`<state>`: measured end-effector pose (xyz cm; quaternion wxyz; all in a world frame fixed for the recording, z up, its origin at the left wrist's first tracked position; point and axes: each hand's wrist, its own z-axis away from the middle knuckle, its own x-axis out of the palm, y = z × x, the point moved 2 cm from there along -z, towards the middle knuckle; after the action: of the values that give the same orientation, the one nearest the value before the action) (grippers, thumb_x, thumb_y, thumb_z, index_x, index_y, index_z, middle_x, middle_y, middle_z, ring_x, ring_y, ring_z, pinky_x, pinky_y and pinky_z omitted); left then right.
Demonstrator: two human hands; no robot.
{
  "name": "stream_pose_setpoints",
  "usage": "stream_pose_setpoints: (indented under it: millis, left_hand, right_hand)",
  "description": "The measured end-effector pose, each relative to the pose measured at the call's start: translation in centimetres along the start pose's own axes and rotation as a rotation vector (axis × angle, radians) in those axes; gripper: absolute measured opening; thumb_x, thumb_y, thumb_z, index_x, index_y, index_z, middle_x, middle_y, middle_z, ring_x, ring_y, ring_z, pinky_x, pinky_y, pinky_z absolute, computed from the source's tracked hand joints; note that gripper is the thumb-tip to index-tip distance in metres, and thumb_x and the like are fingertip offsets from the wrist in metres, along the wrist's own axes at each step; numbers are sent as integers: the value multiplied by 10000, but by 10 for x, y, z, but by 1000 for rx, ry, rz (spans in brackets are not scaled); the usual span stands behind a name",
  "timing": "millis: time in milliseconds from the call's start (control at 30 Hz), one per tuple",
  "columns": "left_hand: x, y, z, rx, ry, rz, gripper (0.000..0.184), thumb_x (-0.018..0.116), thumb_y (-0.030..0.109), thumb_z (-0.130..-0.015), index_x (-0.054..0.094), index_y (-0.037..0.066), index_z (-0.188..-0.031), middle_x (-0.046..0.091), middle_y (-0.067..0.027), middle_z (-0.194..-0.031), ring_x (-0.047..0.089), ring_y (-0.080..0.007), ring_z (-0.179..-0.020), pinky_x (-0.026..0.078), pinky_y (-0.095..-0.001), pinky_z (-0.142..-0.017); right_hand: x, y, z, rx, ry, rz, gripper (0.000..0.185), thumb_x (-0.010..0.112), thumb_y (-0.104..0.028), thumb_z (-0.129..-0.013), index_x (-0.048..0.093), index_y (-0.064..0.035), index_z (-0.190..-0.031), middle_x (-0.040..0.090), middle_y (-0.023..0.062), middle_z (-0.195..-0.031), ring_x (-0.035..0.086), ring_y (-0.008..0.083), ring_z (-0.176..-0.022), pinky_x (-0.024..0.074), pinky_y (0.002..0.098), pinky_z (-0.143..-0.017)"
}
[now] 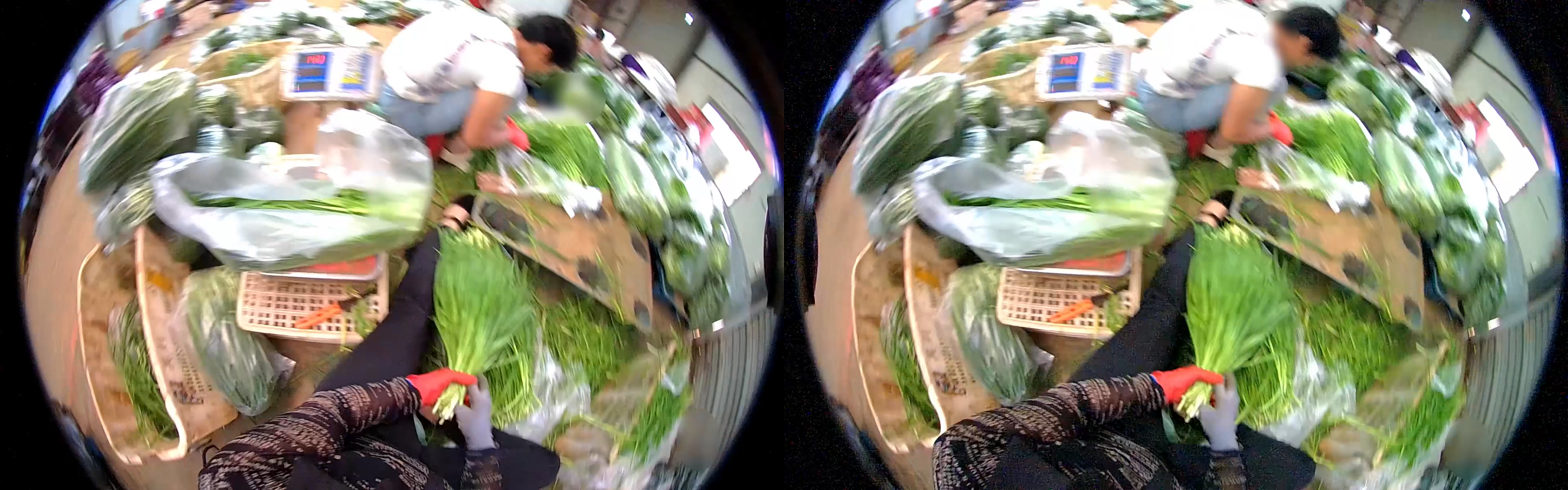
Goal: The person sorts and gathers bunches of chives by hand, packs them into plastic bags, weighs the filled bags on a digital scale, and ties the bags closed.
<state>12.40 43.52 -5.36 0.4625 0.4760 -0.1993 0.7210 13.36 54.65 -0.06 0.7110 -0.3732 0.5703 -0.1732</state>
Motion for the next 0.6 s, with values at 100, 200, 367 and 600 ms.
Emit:
stream_pose_setpoints:
  millis: [100,200,367,600]
  left_hand:
    - [0,9,2,122,-15,5,220,620,192,-797,591,-8,-884,628,-92,-762,605,-182,-623,522,-330,-594]
    - [19,19,25,136,-70,-69,206,626,156,-781,597,-17,-888,625,-90,-752,600,-171,-607,529,-339,-606]
    - [86,52,85,312,-230,-402,181,651,109,-742,595,-27,-847,605,-101,-707,585,-170,-567,516,-322,-584]
    - [167,127,210,603,-404,-914,210,665,2,-658,582,-25,-850,609,-107,-725,581,-172,-554,470,-280,-499]
  right_hand:
    - [-33,-4,12,259,9,-911,492,518,35,-688,484,34,-1178,474,148,-1219,472,281,-1117,410,390,-929]
    - [-49,27,17,338,235,-1302,456,497,-48,-752,463,9,-1203,529,114,-1145,519,253,-1050,403,416,-928]
    - [-13,40,-1,275,-125,-1339,413,456,-147,-837,455,-25,-1231,518,151,-1164,512,253,-1040,424,372,-910]
    - [70,-119,-12,37,-727,-913,441,448,-210,-845,439,-44,-1254,472,149,-1224,452,260,-1110,359,394,-955]
